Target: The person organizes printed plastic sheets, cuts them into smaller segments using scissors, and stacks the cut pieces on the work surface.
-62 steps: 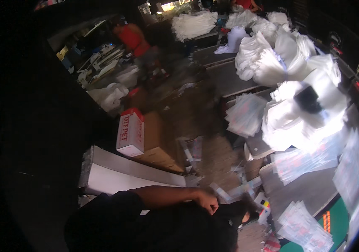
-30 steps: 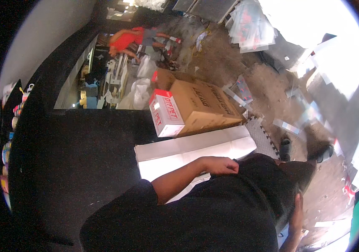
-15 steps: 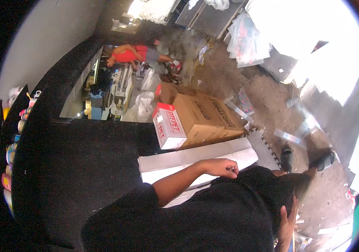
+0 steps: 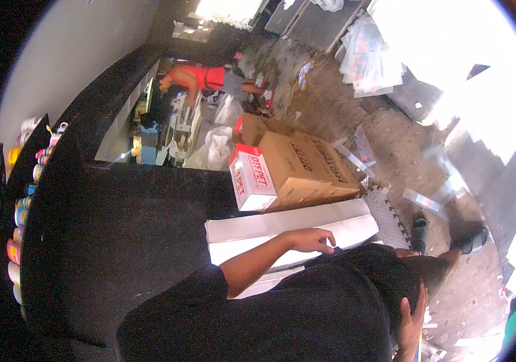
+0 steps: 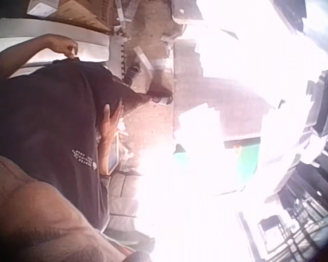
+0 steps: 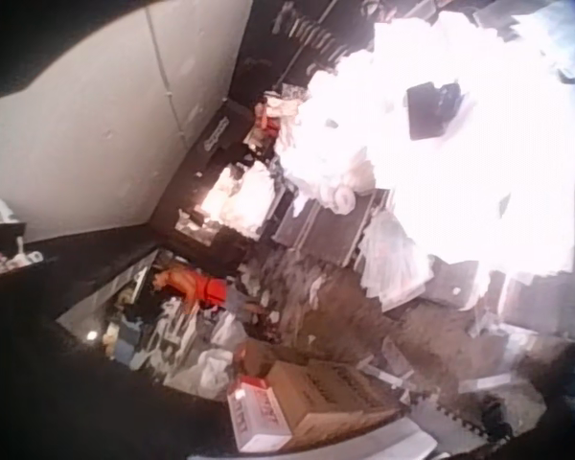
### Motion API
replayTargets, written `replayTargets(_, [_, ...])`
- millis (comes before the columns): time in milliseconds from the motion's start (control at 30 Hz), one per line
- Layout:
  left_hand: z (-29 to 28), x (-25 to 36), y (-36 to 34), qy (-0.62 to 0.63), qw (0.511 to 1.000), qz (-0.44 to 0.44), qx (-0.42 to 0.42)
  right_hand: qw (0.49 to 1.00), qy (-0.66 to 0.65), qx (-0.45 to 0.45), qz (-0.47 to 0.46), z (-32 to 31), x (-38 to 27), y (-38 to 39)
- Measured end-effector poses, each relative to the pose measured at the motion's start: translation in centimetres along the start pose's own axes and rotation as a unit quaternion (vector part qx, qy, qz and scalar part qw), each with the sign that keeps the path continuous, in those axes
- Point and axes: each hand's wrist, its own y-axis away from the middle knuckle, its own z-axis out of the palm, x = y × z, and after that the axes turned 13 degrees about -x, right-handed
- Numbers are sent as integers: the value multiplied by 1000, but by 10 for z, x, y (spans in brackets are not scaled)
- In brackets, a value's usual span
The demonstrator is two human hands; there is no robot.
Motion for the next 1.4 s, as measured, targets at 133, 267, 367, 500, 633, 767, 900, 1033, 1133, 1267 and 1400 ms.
replayTargets(133, [3,-8,-1,16,1000,-11,4,999,-46,-12,-8,-1,-3,0])
replayTargets(267, [5,-8,-2,61,998,1,-5,999,-50,-17,-4,-2,-3,1])
replayTargets(367, [6,-5,-1,48,999,14,-1,999,-31,-18,2,-2,-1,1])
replayTargets(500, [8,-1,1,8,1000,4,-3,1000,-18,-10,10,-2,1,2])
replayTargets(633, [9,1,2,-6,1000,10,-7,1000,-21,-11,4,-2,1,4])
replayTargets(767, [10,-1,-1,-13,999,27,-21,1000,-25,-11,4,-4,2,6])
replayTargets(900, [14,-4,-4,35,991,95,-90,1000,-17,-10,6,-5,4,6])
replayTargets(1033, [14,-3,-4,45,988,78,-127,1000,0,-10,17,-7,5,5])
replayTargets(1133, [13,-2,-2,90,982,65,-155,999,-31,-14,-2,-8,4,2])
replayTargets(1267, [10,-2,0,64,983,83,-151,999,-27,-25,6,-9,3,-1])
replayTargets(1400, [8,-2,1,-30,985,58,-158,1000,-21,-22,9,-9,1,-5])
